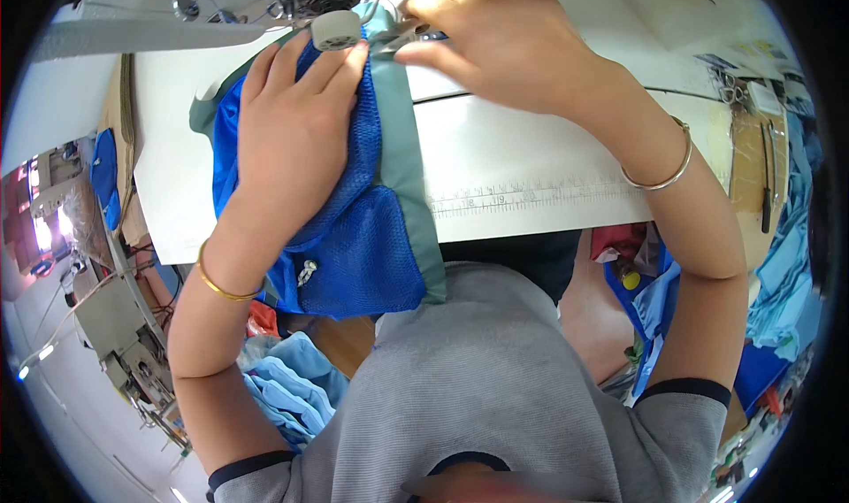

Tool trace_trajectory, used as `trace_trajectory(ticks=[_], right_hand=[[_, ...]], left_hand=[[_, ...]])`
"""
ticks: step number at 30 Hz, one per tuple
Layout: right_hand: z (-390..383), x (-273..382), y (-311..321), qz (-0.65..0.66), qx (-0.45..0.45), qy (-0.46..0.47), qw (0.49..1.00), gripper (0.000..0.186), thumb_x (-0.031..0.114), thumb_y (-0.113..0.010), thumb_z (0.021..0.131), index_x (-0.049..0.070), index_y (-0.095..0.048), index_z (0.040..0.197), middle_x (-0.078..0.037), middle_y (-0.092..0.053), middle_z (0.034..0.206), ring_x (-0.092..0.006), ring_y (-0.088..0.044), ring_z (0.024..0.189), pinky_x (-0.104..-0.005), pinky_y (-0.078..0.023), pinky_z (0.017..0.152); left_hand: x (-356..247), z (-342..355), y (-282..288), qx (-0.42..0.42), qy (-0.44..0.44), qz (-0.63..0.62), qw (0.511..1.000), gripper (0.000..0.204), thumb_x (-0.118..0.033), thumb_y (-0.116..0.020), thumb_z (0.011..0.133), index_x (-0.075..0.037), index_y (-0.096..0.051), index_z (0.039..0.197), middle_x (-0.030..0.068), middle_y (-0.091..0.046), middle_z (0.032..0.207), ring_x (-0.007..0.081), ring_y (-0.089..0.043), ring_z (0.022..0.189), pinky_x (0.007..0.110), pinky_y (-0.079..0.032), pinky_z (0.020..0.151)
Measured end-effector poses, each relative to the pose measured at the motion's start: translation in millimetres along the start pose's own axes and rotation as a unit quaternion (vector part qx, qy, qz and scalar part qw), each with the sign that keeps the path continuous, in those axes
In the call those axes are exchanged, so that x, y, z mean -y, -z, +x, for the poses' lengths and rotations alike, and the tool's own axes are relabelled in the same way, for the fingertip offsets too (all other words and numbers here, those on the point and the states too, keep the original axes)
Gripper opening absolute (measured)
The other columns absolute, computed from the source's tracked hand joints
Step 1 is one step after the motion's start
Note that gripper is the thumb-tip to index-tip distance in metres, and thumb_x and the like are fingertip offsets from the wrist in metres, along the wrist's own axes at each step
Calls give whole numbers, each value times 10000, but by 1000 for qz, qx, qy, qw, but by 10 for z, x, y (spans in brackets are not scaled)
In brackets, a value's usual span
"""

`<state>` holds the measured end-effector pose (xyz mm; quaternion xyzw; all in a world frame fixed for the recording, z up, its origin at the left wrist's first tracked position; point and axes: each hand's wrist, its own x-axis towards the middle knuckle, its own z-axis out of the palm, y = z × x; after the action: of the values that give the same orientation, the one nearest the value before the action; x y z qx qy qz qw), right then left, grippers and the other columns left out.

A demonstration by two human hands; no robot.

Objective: Sewing blue mesh pockets onto a green fabric base using an industrial sewing machine.

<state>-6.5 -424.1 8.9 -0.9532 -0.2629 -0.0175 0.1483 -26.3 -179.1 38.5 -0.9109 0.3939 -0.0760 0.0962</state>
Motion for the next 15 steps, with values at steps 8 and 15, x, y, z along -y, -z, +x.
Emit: trace_trajectory(ticks=[8,15], right_hand=[[131,-60,-329,-26,-235,42,971,225,380,-728,879,158,-731,916,-26,-684,847,-228,-707,848,-386,-569,687],[-312,275,-152,14,-135,87,987,388,431,-783,801,144,-683,1042,-28,-620,791,-212,-673,770,-364,-529,638]], left_hand=[[40,-20,-205,-94,41,-208,973,430,-74,-680,941,-34,-627,1365,133,-620,1392,343,-600,1140,395,-476,1012],[110,-30,-3,-3,-8,-174,985,576,-172,-722,902,-25,-551,1432,137,-565,1441,348,-574,1206,432,-468,1053]])
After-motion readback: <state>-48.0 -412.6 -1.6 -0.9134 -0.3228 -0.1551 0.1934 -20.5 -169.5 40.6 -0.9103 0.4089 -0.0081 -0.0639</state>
